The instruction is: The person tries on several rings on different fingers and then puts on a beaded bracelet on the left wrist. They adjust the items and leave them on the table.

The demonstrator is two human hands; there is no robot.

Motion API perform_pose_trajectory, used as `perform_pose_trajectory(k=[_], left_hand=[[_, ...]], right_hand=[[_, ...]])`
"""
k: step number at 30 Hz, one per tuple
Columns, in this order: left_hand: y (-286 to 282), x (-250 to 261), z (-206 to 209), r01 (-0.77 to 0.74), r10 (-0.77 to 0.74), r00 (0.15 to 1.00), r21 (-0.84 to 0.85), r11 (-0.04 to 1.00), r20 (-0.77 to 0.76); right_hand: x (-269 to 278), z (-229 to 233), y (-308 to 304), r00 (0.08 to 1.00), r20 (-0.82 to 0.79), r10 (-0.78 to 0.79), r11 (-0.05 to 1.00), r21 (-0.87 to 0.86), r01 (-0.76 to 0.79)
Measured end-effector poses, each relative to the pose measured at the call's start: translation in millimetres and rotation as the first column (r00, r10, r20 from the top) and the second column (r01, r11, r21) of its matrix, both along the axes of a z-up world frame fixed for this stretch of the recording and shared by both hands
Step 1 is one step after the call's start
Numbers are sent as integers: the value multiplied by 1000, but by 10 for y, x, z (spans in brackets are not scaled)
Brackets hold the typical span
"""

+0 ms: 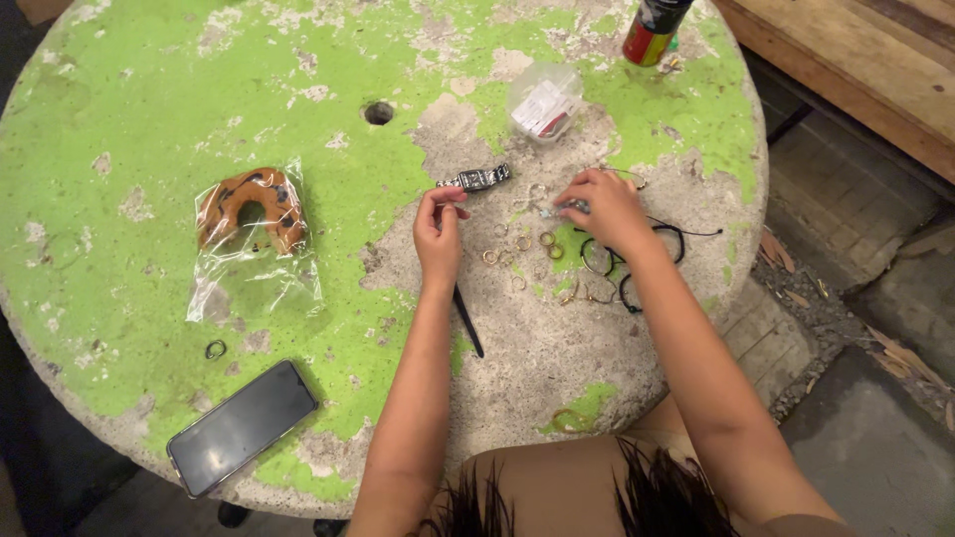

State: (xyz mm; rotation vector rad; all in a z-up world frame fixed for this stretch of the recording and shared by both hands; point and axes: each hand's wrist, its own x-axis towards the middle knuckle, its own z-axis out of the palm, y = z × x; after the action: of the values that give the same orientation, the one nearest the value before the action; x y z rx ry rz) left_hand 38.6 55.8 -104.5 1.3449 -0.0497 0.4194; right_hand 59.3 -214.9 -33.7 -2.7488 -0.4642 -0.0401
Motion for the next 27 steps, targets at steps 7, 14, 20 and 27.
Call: perform_pose_trajectory(k=[7, 14, 20, 27], left_hand=[[-11, -22, 55, -6, 6, 1000, 31, 999, 12], [-76, -261, 361, -139, 69, 988, 623, 769, 135], [-293, -395, 571, -173, -103, 955, 804, 569, 279], [-643, -53, 108, 434, -471, 869, 687, 583, -150]], right_hand=[[-93, 31, 71, 999, 49, 19, 1000, 23, -20], [-345, 310, 339, 998, -61, -11, 733, 678, 49], [-567, 693, 511, 944, -197, 264, 461, 886, 56], [-821, 1050, 569, 878, -233, 418, 482, 876, 3]])
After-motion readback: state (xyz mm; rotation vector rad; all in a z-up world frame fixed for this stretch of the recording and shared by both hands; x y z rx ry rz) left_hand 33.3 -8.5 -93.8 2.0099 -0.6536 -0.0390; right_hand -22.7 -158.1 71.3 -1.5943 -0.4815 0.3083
